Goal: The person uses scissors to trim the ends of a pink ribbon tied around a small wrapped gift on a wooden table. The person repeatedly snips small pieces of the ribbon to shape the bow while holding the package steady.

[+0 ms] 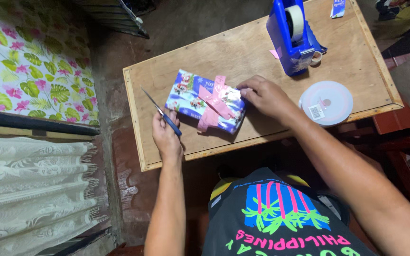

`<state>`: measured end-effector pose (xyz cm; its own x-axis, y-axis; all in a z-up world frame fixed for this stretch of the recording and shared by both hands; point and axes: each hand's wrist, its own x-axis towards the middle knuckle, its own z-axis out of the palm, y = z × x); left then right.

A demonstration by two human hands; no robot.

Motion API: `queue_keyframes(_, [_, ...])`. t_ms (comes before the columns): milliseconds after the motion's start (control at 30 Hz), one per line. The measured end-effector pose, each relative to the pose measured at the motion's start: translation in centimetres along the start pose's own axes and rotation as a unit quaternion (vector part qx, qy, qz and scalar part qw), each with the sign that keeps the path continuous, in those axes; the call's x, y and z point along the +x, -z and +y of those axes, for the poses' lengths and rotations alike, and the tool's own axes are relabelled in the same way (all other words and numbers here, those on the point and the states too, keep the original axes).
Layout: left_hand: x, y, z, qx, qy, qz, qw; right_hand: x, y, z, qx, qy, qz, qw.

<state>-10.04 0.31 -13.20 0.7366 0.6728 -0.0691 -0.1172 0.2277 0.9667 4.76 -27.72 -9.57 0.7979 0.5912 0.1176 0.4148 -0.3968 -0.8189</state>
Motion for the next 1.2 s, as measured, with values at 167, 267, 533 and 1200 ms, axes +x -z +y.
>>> queue_keyframes(167, [-0.1,-0.9,1.8,0.003,-0.075,0.003,0.997,-2.5,-1.6,-2.4,-0.108,0.081,0.088,0.987])
queue_keyframes(267, [-3.0,-1.0,3.3,-0.002,-0.033,-0.032,0.999,-2.8,-2.4,-3.4,-0.092,0.078,0.07,0.99])
queue_keyframes(533, [-11.2,-1.7,1.8,-0.018,0.106,-0.171,0.979,-1.2,-2.8,-4.2,-0.02,0.024,0.004,0.999])
queue_keyframes(1200, [-16.8,-4.8,0.4,0.024,0.244,-0.209,0.947,0.7,-2.6,-2.7,0.254,-0.145,-0.133,0.947])
